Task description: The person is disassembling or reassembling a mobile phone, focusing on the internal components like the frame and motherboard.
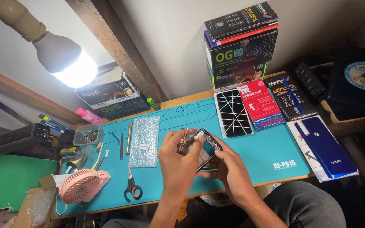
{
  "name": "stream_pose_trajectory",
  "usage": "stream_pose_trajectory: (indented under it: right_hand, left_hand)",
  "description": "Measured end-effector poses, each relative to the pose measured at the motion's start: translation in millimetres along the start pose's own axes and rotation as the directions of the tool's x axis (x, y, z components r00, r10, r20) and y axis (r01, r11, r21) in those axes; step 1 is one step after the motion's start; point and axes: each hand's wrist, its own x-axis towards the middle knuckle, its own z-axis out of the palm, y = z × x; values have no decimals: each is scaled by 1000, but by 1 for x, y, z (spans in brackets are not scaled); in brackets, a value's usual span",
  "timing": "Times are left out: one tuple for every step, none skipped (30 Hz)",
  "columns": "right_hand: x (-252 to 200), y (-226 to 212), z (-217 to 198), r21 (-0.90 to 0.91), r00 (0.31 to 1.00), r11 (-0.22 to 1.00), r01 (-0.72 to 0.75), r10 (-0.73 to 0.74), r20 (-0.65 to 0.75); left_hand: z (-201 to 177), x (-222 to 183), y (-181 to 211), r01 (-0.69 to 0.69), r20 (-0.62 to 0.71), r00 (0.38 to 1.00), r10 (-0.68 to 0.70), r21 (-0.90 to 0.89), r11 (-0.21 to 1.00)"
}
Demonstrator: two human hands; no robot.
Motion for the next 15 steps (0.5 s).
stream_pose_trajectory:
  right_hand:
    - [1,0,-2,2,1000,1000,0,0,14]
    - [1,1,-2,3,1000,1000,0,0,13]
    - [1,1,-2,-3,1000,1000,-8,8,8]
    - [2,1,-2,-9,1000,1000,-15,15,4]
    - [1,0,-1,-8,1000,1000,-16,17,4]
    - [0,-2,1,-12,1000,1000,-27,27,-10]
    - [-1,-3,2,-16,999,999,-38,38,-23]
    - [0,-2,1,-15,999,999,-38,38,-25]
    - [1,0,0,-10,999,999,-42,42,-17]
    - [2,1,-2,-5,999,999,-46,46,-9]
    - [0,-2,0,-4,999,999,-45,45,-10]
    - [-2,-4,2,-18,999,999,-48,48,-9]
    - [-4,-7,4,-31,999,998,-50,50,-8]
    - [-3,-6,3,-30,999,998,-51,51,-9]
    - [-3,-5,2,-28,999,999,-46,46,-1]
  left_hand:
    - [-3,2,1,-66,0,998,66,39,997]
    - [-4,4,2,-65,1,998,65,40,997]
    - [-6,5,3,-56,28,998,55,59,997]
    - [-8,7,5,-48,55,998,44,79,996]
    - [-8,7,5,-47,55,998,43,80,996]
    - [-8,8,5,-37,67,997,32,78,996]
    - [-7,9,5,-26,80,997,20,75,997]
    - [-6,9,5,-26,82,996,20,75,997]
    - [-5,9,6,-6,90,996,2,43,999]
    - [-4,9,6,14,98,995,-15,10,1000]
    - [-3,8,6,13,99,995,-14,9,1000]
    - [-3,8,6,36,95,995,-38,23,999]
    - [-2,7,7,59,90,994,-62,37,998]
    - [-2,7,6,59,90,994,-62,37,998]
    - [-2,7,6,96,96,990,-100,44,994]
